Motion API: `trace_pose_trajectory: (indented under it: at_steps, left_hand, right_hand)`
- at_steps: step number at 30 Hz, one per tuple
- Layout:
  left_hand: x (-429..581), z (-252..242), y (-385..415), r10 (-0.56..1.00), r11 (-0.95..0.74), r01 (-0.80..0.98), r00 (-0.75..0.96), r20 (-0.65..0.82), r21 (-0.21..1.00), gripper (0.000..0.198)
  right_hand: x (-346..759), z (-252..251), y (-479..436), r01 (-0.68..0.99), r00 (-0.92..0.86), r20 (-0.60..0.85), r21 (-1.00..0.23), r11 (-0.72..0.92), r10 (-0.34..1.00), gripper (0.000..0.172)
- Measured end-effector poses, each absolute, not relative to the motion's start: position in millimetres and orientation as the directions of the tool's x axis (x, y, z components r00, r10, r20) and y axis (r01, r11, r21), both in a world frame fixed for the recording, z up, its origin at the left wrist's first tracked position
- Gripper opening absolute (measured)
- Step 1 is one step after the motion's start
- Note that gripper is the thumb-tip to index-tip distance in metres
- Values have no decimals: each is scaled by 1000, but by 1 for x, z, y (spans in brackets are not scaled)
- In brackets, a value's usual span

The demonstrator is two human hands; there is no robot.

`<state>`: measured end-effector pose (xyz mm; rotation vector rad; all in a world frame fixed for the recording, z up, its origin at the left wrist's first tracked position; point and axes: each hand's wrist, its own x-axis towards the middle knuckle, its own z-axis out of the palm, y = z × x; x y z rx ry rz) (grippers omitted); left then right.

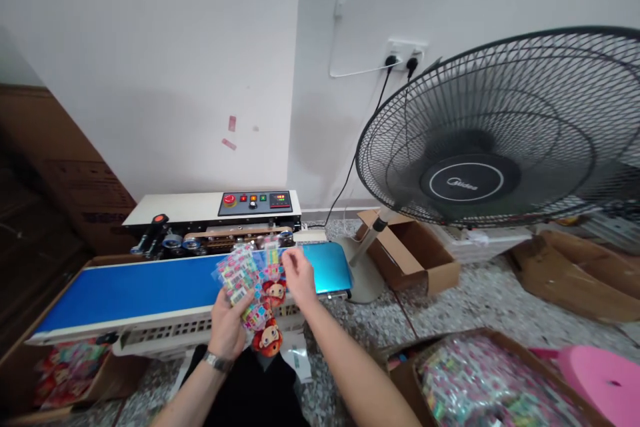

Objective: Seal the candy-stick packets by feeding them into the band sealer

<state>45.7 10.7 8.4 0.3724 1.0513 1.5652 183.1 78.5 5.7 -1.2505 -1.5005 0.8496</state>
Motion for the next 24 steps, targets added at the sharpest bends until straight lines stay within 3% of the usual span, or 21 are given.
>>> trace_pose_trajectory:
  at_steps: [4, 8, 11, 16, 19, 22, 24]
  left_hand:
    - [42, 6, 10, 906, 95, -625, -269, -328, 775, 46]
    - [37, 5, 7, 908, 105, -631, -255, -333, 769, 45]
    - [37, 6, 6, 910, 117, -623, -245, -335, 774, 44]
    - [38, 10, 5, 922, 126, -635, -209, -326, 763, 45]
    - [39, 13, 5, 927, 125, -643, -196, -320, 756, 42]
    - [41, 16, 6, 936, 118, -649, -180, -302, 751, 42]
    - [45, 16, 7, 943, 117, -656, -163, -291, 746, 43]
  right_hand:
    - [222, -11, 100, 403, 273, 189, -913, 66, 943, 32]
    - [258, -25, 126, 672, 354, 163, -730, -129, 921, 25]
    - [258, -29, 141, 751, 339, 93, -627, -210, 936, 22]
    - [226, -21, 153, 776, 199, 27, -615, -141, 980, 17]
    - [204, -10, 137, 670, 50, 91, -742, 34, 995, 21]
    - [185, 1, 106, 366, -189, 118, -913, 182, 975, 28]
    - [177, 6, 87, 251, -256, 128, -948, 194, 958, 28]
